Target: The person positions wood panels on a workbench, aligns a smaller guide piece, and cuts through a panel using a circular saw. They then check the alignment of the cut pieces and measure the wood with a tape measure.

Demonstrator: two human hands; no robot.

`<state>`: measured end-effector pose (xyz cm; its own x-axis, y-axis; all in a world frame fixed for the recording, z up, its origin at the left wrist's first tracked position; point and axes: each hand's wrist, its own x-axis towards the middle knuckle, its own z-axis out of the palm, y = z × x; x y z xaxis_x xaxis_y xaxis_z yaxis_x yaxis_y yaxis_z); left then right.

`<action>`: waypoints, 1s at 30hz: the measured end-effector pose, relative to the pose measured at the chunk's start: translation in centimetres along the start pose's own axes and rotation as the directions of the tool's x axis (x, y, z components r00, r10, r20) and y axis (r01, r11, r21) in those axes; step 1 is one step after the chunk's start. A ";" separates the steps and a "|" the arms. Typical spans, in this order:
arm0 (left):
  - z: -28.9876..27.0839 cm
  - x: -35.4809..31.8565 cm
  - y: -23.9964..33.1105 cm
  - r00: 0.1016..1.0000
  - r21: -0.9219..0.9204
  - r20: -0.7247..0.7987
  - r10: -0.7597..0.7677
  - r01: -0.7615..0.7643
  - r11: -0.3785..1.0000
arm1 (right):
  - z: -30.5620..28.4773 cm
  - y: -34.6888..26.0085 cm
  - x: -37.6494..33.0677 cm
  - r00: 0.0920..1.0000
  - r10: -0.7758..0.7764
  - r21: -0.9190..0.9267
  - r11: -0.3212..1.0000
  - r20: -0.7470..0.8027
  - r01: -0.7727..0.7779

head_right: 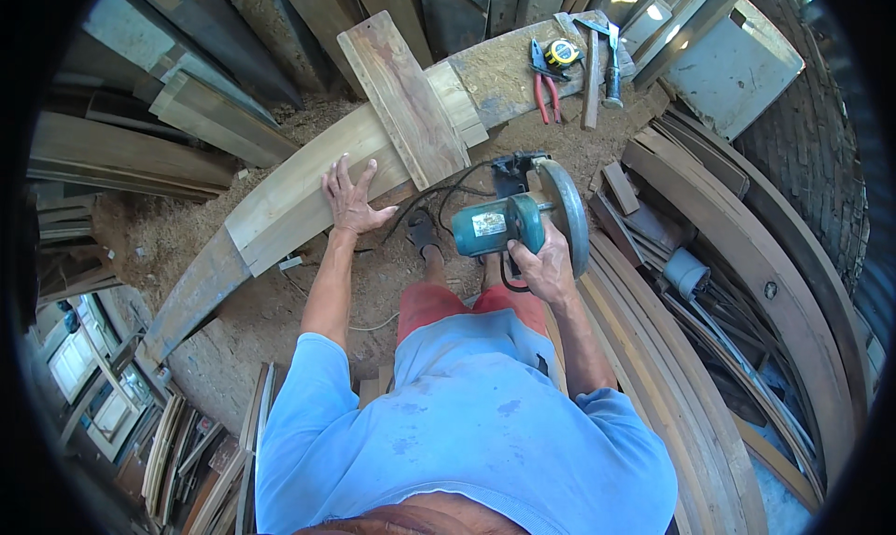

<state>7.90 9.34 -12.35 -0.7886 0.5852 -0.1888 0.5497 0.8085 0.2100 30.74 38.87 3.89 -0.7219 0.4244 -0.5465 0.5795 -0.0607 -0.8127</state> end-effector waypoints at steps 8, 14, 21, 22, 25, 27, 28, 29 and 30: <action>-0.2 0.0 0.3 1.000 -0.001 0.007 -0.006 0.006 1.000 | 1.2 -1.1 1.6 0.988 -0.153 -0.019 0.988 0.013 0.154; -0.1 0.0 0.1 1.000 -0.034 -0.005 0.001 -0.001 0.999 | 1.0 -0.1 1.9 0.995 -0.100 -0.028 0.995 -0.016 0.100; -0.4 0.1 0.4 0.999 -0.002 0.037 -0.025 0.025 1.000 | 0.6 1.4 2.3 0.994 -0.105 -0.044 0.994 -0.020 0.104; -0.3 0.1 0.3 0.999 -0.003 0.030 -0.021 0.021 1.000 | 0.6 1.5 2.4 0.994 -0.105 -0.040 0.994 -0.016 0.105; -0.1 0.1 0.1 1.000 -0.005 0.018 -0.014 0.014 1.000 | 0.8 1.6 2.5 0.995 -0.098 -0.019 0.995 -0.003 0.098; 0.0 0.1 0.0 1.000 -0.003 0.010 -0.009 0.009 1.000 | 1.0 1.7 2.4 0.997 -0.083 0.005 0.997 0.009 0.083; 0.0 0.0 0.1 1.000 -0.002 0.006 -0.007 0.007 1.000 | 1.1 1.5 2.5 0.996 -0.089 0.000 0.996 0.015 0.089; -0.1 0.1 0.1 1.000 0.000 0.003 -0.004 0.004 1.000 | 1.2 1.0 2.5 0.995 -0.095 -0.005 0.995 0.022 0.096; -0.1 0.1 0.1 1.000 -0.002 0.005 -0.004 0.004 1.000 | 1.2 0.8 2.5 0.994 -0.102 -0.011 0.995 0.029 0.102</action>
<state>7.85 9.50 -12.27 -0.7892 0.5825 -0.1945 0.5462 0.8106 0.2113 28.92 38.84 1.66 -0.7878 0.4020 -0.4666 0.5069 -0.0071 -0.8620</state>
